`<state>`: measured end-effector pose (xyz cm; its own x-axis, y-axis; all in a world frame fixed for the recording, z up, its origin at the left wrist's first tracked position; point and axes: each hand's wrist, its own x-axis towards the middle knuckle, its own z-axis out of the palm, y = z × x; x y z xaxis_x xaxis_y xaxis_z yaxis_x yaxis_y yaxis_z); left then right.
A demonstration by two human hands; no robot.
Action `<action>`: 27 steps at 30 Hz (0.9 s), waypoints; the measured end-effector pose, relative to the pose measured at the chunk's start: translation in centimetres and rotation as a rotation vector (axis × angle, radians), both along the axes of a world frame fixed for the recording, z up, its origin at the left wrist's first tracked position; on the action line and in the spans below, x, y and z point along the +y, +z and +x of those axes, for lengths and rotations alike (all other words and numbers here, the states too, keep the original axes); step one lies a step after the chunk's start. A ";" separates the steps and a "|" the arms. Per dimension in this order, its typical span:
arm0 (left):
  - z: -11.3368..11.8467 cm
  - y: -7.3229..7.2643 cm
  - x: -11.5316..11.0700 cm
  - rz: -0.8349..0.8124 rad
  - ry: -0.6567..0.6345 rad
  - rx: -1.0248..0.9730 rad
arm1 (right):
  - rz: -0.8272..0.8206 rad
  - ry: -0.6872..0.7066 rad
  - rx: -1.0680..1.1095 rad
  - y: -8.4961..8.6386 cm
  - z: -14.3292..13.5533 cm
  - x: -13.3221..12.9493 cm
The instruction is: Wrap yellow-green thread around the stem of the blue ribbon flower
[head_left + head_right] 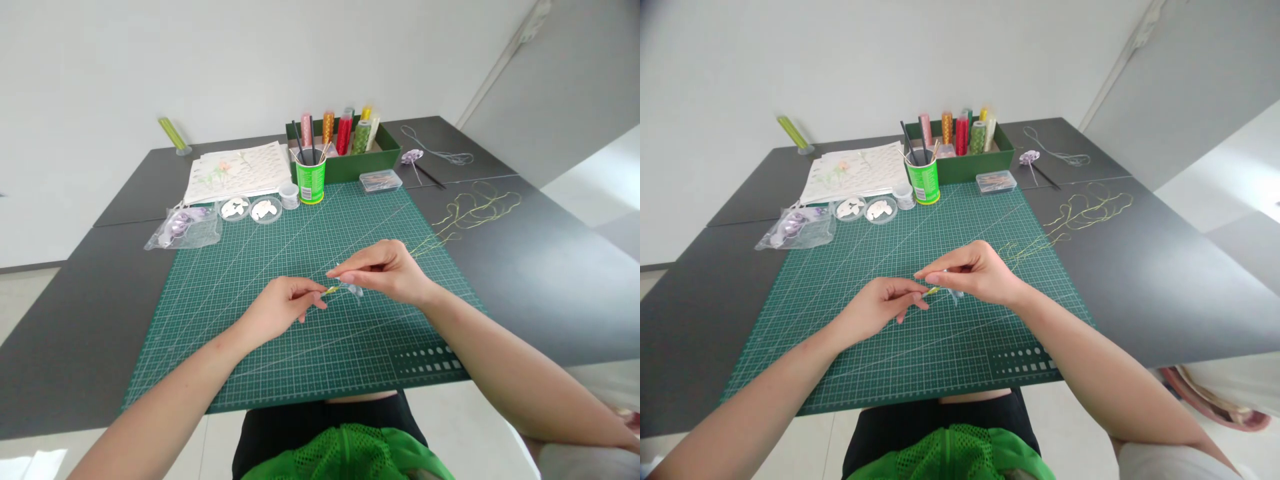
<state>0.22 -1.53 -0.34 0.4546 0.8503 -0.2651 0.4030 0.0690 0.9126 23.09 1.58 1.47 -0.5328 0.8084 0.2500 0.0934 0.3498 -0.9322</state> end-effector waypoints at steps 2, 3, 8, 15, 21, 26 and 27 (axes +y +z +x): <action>0.1 0.0 -0.1 -0.033 -0.051 0.008 | -0.028 -0.014 -0.039 -0.1 0.0 0.2; 0.2 0.1 -0.1 -0.046 -0.073 0.007 | -0.036 -0.021 -0.056 -0.1 -0.1 0.3; 0.3 0.5 -0.4 -0.110 -0.147 -0.024 | -0.033 -0.033 -0.137 -0.8 -0.2 0.9; 0.1 1.2 -0.5 -0.150 -0.169 -0.048 | -0.024 -0.029 -0.189 -2.2 0.0 2.1; 0.1 1.5 -0.7 -0.088 -0.086 -0.152 | -0.048 0.013 -0.214 -3.0 0.0 2.8; 0.0 2.0 -0.5 0.013 0.104 -0.193 | -0.023 0.018 -0.271 -3.6 0.2 3.2; -0.1 2.0 -0.4 0.039 0.144 -0.199 | -0.019 0.018 -0.285 -3.7 0.3 3.3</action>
